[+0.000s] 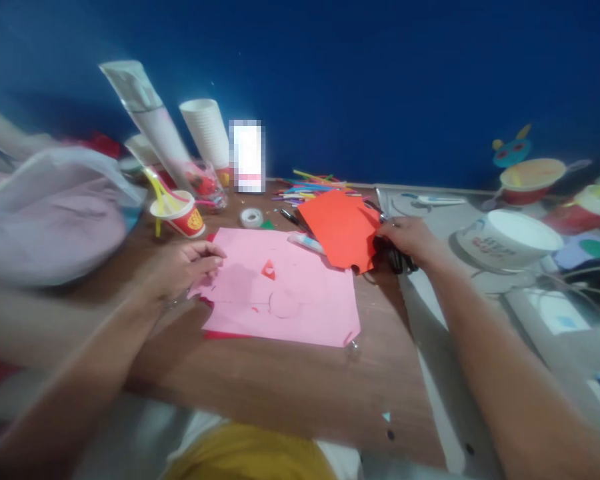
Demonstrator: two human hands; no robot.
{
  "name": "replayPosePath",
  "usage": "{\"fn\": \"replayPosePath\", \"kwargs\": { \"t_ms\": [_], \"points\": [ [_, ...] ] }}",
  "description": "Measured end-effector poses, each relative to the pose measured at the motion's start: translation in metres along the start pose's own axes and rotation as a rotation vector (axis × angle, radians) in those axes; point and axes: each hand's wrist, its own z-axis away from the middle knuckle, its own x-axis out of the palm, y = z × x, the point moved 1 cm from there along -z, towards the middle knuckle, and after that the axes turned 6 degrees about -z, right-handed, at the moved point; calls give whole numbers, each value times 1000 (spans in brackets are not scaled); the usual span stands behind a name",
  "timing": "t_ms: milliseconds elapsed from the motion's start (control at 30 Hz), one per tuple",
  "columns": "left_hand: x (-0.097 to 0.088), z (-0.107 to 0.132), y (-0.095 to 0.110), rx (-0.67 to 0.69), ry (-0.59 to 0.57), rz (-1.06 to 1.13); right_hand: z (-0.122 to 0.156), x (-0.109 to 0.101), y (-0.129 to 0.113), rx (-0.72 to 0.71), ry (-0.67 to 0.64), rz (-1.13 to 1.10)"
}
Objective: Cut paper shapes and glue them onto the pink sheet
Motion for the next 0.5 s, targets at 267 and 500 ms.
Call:
{"fn": "replayPosePath", "kwargs": {
  "t_ms": [267,500],
  "points": [
    [21,-3,9,-59,-214,319,3,12,-20,-96,92,220],
    [46,1,21,-109,-320,379,52,27,-66,-632,224,263]
  ]
}}
